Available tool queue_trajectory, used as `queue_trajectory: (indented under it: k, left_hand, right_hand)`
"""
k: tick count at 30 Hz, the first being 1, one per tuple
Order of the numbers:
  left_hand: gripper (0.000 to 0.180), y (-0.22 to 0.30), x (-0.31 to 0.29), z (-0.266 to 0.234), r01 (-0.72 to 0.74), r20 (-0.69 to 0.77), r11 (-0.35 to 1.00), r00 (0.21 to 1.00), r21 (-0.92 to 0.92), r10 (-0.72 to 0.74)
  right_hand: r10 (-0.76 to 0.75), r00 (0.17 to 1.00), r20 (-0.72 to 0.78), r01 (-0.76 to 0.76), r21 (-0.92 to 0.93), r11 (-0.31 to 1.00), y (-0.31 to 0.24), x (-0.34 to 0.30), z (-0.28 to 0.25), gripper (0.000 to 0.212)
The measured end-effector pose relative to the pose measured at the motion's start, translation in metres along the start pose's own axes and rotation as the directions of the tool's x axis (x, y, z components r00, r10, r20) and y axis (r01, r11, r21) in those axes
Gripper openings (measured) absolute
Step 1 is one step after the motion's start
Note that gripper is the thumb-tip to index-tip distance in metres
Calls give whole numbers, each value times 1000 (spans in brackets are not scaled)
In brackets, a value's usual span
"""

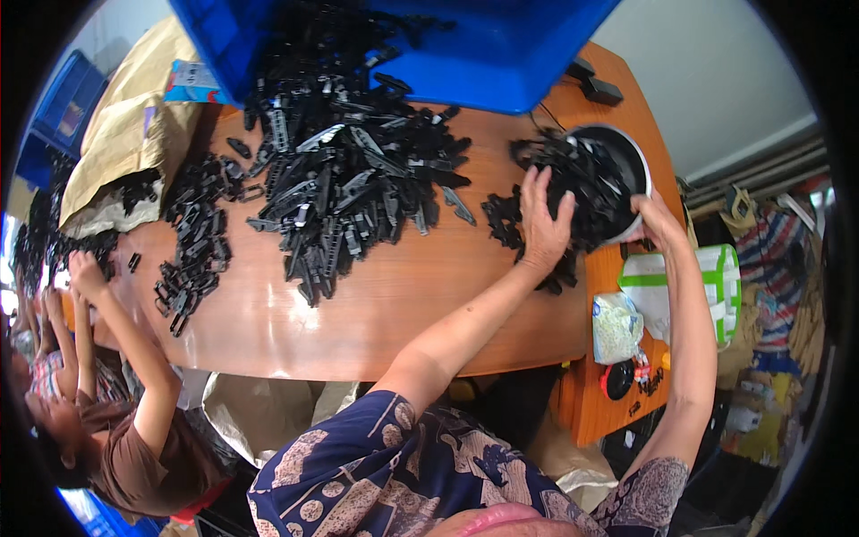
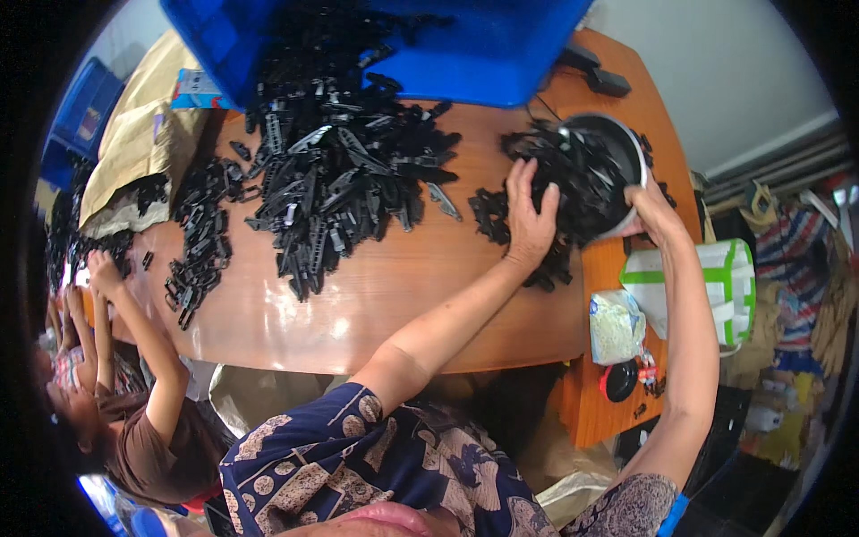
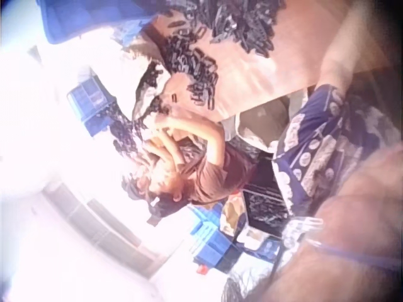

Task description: The person unloads plastic components from a bag onto the table using a metal bowl, then assembles the plastic parts together by hand and arranges the assembled pieces into stacks.

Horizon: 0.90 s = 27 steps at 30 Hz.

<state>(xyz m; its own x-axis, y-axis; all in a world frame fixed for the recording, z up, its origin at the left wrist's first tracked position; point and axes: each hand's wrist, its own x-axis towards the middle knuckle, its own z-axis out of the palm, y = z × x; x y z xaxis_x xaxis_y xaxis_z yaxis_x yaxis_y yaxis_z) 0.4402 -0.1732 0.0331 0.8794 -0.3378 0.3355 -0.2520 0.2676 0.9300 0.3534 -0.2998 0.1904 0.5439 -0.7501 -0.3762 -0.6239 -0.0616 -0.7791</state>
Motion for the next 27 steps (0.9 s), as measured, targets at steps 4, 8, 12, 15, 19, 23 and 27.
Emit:
queue_trajectory:
  k: [4, 8, 12, 15, 19, 23, 27]
  left_hand:
    - [56, -5, 11, -9, -13, -44, 994, 999, 109, 18]
    - [55, -10, 15, -5, -37, -38, 992, 998, 122, 42]
    - [51, -14, 20, -14, -58, -64, 971, 995, 232, 75]
    - [48, -10, 23, -17, -55, -87, 964, 993, 262, 80]
    - [46, -10, 23, -31, -81, -68, 953, 992, 292, 105]
    - [42, -8, 26, -47, -33, -97, 964, 993, 263, 60]
    - [36, -2, 27, -70, 0, -91, 981, 996, 192, 17]
  right_hand:
    - [-167, 986, -5, 159, -281, 946, -31, 10, 18, 71]
    - [-301, 952, -52, 244, -464, 852, -55, 15, 20, 70]
    - [-293, 951, -101, 182, -583, 792, -76, 6, 36, 70]
    - [-493, 866, -80, 300, -706, 641, -57, 13, 40, 72]
    - [-612, 790, -46, 287, -853, 435, -49, 1, 60, 71]
    - [-694, 720, -34, 326, -866, 380, -59, -21, 74, 67]
    - [-808, 584, -80, 401, -837, 373, -45, -21, 75, 75]
